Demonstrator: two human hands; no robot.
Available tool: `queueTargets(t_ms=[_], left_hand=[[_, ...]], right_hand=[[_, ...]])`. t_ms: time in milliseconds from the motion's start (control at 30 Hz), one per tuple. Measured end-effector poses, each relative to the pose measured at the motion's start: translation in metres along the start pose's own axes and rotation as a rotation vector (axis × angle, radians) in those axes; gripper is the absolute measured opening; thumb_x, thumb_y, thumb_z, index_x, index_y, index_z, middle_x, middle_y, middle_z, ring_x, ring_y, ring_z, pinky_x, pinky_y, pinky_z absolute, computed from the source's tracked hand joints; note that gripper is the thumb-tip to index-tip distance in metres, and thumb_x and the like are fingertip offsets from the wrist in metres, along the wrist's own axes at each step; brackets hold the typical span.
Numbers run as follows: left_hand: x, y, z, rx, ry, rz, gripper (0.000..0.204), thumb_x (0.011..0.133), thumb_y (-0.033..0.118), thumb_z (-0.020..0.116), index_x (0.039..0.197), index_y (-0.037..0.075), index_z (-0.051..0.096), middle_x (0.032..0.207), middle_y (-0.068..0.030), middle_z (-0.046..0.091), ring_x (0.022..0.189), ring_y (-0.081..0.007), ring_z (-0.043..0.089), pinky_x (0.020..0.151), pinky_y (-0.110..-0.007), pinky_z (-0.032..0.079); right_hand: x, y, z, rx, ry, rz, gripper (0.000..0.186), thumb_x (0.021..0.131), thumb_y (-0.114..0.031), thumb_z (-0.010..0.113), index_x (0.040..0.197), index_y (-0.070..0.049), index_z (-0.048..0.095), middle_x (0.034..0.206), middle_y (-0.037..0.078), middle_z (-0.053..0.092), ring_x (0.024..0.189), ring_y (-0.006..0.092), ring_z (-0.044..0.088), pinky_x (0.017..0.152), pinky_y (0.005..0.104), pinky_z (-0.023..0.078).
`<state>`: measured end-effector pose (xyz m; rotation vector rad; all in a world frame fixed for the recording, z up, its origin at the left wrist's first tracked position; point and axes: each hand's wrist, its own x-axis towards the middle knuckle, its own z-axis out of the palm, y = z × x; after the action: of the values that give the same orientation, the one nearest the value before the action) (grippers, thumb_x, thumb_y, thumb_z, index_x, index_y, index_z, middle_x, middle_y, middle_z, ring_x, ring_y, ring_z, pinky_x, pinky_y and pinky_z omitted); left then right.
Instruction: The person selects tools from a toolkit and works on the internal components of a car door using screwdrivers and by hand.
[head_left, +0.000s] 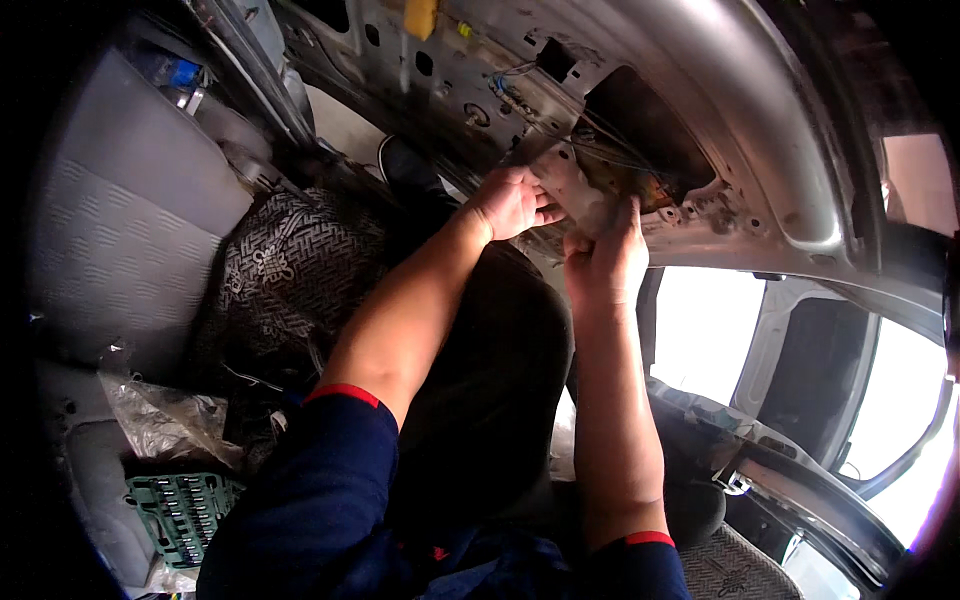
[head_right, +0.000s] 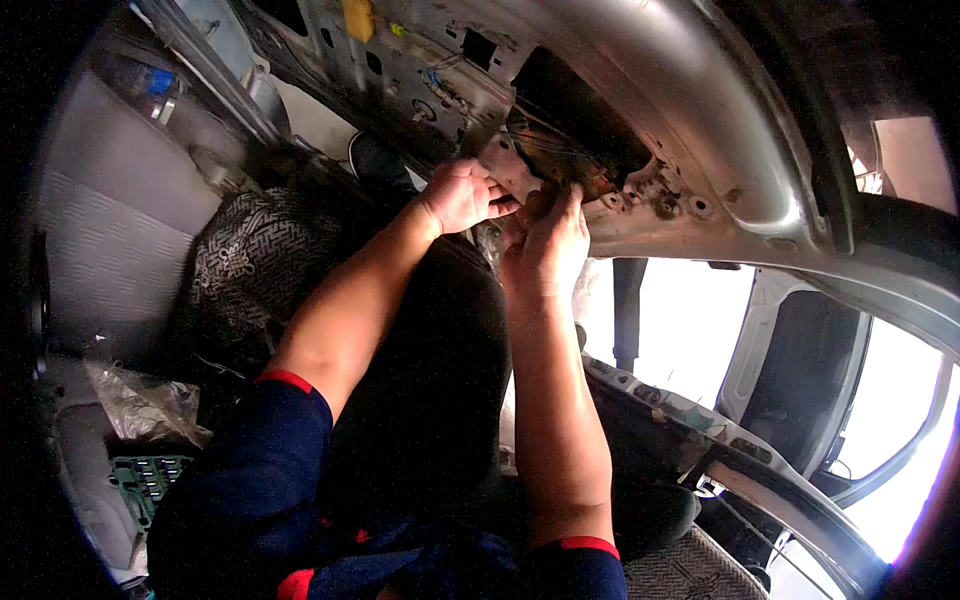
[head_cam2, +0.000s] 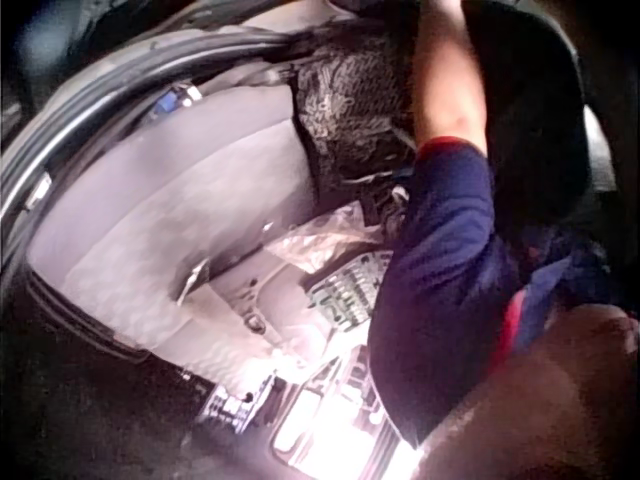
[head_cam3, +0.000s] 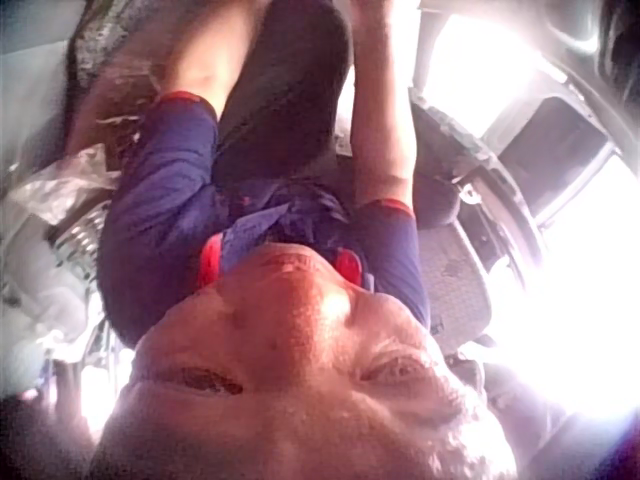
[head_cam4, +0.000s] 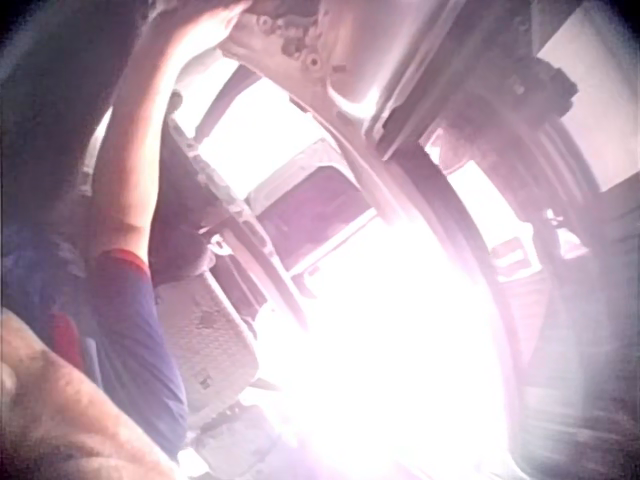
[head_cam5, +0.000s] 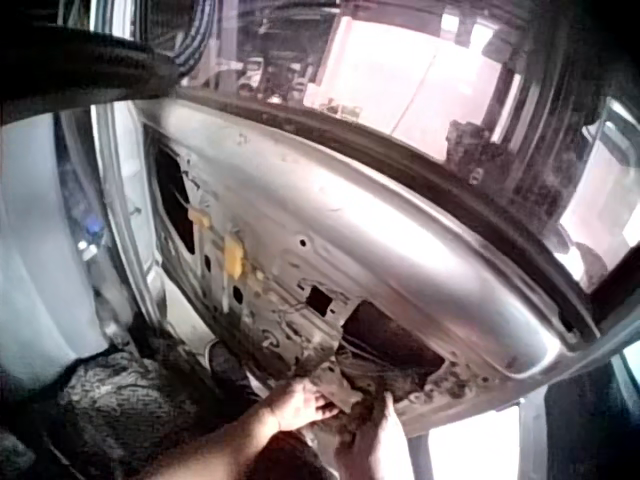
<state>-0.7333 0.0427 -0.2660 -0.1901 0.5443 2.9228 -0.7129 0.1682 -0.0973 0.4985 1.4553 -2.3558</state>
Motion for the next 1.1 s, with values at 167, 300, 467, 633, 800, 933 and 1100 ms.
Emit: queueTargets(t_ms=[167,300,467,633,800,933,1100], left_hand=[[-0.003,0.001,0.007,0.033,-0.003,0.000,0.051,0.090,0.036,0.050,0.133,0.008,0.055,0.134,-0.0115,0.059,0.126,-0.0286,0.053,0.109,-0.054,0.037],[0.003,-0.001,0.002,-0.010,0.001,0.007,0.050,0.089,0.033,0.051,0.132,0.007,0.056,0.134,-0.0116,0.059,0.126,-0.0292,0.053,0.110,-0.053,0.036],[0.007,-0.001,-0.018,-0.118,-0.030,0.100,0.049,0.087,0.026,0.050,0.129,0.002,0.056,0.134,-0.0154,0.058,0.127,-0.0317,0.051,0.112,-0.053,0.033],[0.001,0.000,-0.003,-0.183,0.000,0.101,0.050,0.087,0.025,0.048,0.129,-0.002,0.056,0.137,-0.0177,0.057,0.131,-0.0326,0.049,0.117,-0.053,0.028],[-0.002,0.005,-0.004,-0.210,-0.036,0.069,0.051,0.091,0.030,0.046,0.132,0.000,0.054,0.141,-0.0163,0.054,0.133,-0.0309,0.047,0.118,-0.053,0.027],[0.001,0.003,0.004,-0.168,-0.062,0.066,0.051,0.095,0.034,0.042,0.133,0.001,0.053,0.143,-0.0142,0.053,0.134,-0.0301,0.046,0.117,-0.052,0.028],[0.014,-0.010,-0.017,-0.161,-0.052,0.057,0.052,0.096,0.035,0.041,0.135,0.002,0.052,0.142,-0.0136,0.054,0.133,-0.0301,0.047,0.116,-0.051,0.030]], right_hand=[[0.001,0.013,-0.025,-0.036,-0.106,-0.042,0.030,0.104,-0.033,0.047,0.083,-0.011,0.050,0.066,-0.002,0.047,0.052,0.0095,0.039,0.046,0.0257,0.032],[0.011,0.005,-0.019,-0.052,-0.060,-0.074,0.028,0.103,-0.035,0.048,0.086,-0.013,0.053,0.068,-0.002,0.051,0.053,0.0099,0.043,0.047,0.0261,0.031],[0.009,0.010,-0.021,-0.015,-0.068,-0.052,0.028,0.103,-0.036,0.051,0.087,-0.013,0.053,0.069,-0.001,0.051,0.056,0.0093,0.043,0.050,0.0261,0.031],[0.006,0.013,-0.024,0.077,-0.158,-0.035,0.032,0.105,-0.037,0.049,0.082,-0.015,0.051,0.067,-0.001,0.048,0.053,0.0107,0.038,0.049,0.0275,0.030],[0.001,0.012,-0.018,0.066,-0.158,-0.038,0.030,0.106,-0.033,0.049,0.083,-0.014,0.047,0.065,-0.004,0.038,0.054,0.0090,0.030,0.049,0.0256,0.026],[-0.001,0.006,-0.018,0.016,-0.106,-0.032,0.027,0.105,-0.033,0.050,0.087,-0.013,0.049,0.066,-0.003,0.039,0.054,0.0089,0.029,0.049,0.0256,0.025],[0.002,0.000,-0.015,-0.151,-0.093,-0.075,0.027,0.104,-0.034,0.051,0.090,-0.012,0.054,0.067,-0.002,0.043,0.055,0.0106,0.035,0.052,0.0288,0.031]])
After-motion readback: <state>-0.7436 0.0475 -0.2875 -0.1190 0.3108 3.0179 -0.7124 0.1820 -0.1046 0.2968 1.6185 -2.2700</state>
